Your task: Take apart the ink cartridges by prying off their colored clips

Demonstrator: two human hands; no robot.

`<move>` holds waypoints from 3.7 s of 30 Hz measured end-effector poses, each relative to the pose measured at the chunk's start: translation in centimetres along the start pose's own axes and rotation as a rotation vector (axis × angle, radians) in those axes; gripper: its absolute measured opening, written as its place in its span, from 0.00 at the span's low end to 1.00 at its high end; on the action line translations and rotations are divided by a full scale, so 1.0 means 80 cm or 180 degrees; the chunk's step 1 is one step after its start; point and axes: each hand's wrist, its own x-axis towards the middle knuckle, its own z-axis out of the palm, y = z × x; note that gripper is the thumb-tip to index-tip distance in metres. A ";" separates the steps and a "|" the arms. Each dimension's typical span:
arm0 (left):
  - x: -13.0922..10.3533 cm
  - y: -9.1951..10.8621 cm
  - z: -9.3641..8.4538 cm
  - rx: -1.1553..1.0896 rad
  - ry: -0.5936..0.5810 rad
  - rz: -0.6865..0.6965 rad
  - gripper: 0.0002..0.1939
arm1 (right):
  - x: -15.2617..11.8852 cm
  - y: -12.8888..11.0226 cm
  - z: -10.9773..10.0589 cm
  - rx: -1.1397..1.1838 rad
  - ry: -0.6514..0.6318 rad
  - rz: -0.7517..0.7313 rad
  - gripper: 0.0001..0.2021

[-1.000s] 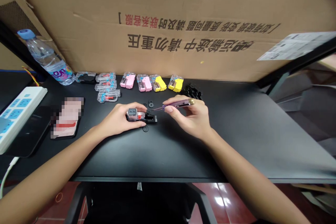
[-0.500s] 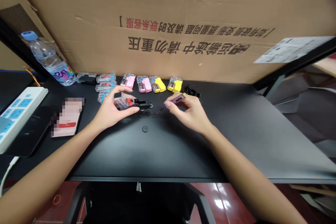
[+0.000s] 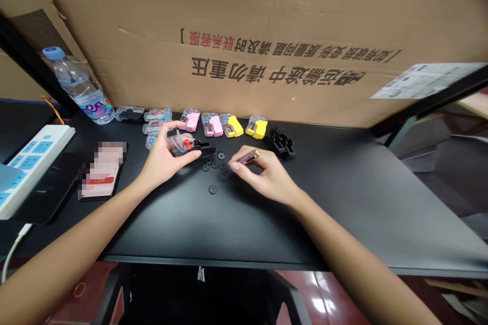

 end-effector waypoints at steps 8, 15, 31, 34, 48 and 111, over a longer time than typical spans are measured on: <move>0.000 -0.001 0.000 0.0053 0.0029 -0.0074 0.37 | -0.003 -0.010 0.018 0.0037 -0.0292 -0.0158 0.09; -0.004 -0.006 0.006 -0.0188 -0.0170 -0.0064 0.40 | 0.000 0.011 0.014 -0.0250 0.0119 -0.0019 0.10; -0.014 0.010 0.013 -0.0628 -0.1091 -0.0297 0.28 | 0.000 -0.004 0.016 -0.0630 0.0317 -0.0059 0.11; -0.019 0.016 0.015 -0.0794 -0.1318 -0.0369 0.28 | 0.000 -0.006 0.017 -0.0518 0.0056 -0.0146 0.10; -0.022 0.027 0.014 -0.0705 -0.1500 -0.0263 0.20 | 0.001 -0.002 0.013 0.0098 -0.0257 -0.0134 0.08; 0.039 -0.009 -0.079 0.0886 0.0788 -0.0194 0.17 | 0.003 0.041 -0.085 -0.1958 -0.0380 0.0861 0.13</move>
